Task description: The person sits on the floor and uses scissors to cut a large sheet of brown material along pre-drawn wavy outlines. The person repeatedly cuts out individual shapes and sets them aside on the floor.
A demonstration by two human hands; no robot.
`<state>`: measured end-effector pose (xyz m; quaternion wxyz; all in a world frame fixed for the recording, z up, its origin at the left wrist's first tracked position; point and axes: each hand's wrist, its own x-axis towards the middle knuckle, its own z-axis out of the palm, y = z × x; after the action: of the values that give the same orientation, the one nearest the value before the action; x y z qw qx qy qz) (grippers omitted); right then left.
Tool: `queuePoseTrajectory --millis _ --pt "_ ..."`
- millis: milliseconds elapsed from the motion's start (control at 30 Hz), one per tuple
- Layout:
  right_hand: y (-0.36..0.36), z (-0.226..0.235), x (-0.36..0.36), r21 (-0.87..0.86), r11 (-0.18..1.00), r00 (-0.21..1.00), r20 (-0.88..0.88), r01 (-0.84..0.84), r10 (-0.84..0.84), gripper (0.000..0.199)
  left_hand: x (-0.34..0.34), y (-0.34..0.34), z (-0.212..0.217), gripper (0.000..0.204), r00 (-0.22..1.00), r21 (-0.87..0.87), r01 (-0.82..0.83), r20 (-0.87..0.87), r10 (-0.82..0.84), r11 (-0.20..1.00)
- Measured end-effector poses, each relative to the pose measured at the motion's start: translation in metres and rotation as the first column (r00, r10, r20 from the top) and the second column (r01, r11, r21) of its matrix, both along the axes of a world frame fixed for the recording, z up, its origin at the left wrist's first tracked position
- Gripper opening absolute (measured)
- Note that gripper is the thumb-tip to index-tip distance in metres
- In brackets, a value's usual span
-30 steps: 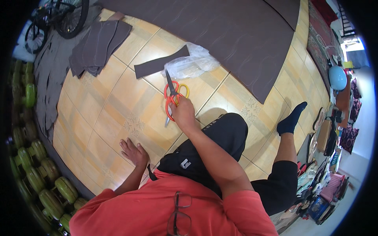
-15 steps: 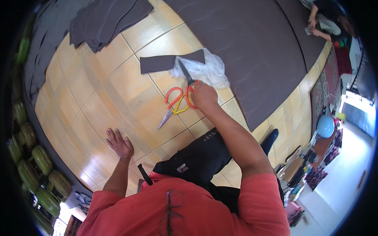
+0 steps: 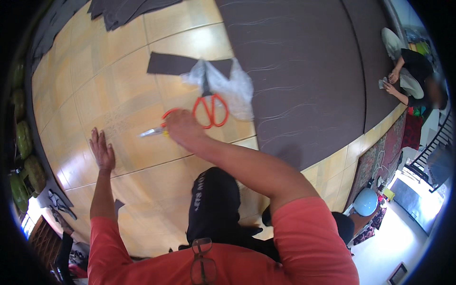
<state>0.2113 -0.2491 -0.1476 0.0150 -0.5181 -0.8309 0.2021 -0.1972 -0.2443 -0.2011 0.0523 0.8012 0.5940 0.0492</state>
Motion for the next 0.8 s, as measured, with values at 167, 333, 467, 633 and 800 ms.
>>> queuePoseTrajectory --millis 167,333,467,633,800 --pt "-0.004 0.075 0.018 -0.200 0.976 0.946 -0.323 -0.088 0.019 0.031 0.031 -0.017 0.005 0.057 0.924 -0.078 -0.352 -0.188 0.333 0.933" --pt "-0.044 0.191 0.173 -0.441 0.897 0.942 -0.315 -0.037 -0.116 0.039 0.160 -0.056 0.027 0.028 0.851 -0.326 -0.518 -0.101 0.516 0.790" --pt "-0.107 0.197 0.302 -0.303 0.929 0.926 -0.242 0.211 -0.290 0.043 0.385 -0.150 0.079 0.027 0.854 -0.608 -0.024 0.400 0.332 0.794" --pt "-0.230 0.159 0.388 -0.233 0.759 0.573 -0.534 0.608 -0.622 0.035 0.519 -0.231 0.083 0.075 0.966 -0.766 -0.034 0.139 0.218 0.642" --pt "-0.343 0.091 0.423 -0.599 0.432 0.019 -0.571 0.674 -0.821 0.031 0.524 -0.253 0.048 0.060 0.162 -0.949 0.127 0.308 0.937 0.290"
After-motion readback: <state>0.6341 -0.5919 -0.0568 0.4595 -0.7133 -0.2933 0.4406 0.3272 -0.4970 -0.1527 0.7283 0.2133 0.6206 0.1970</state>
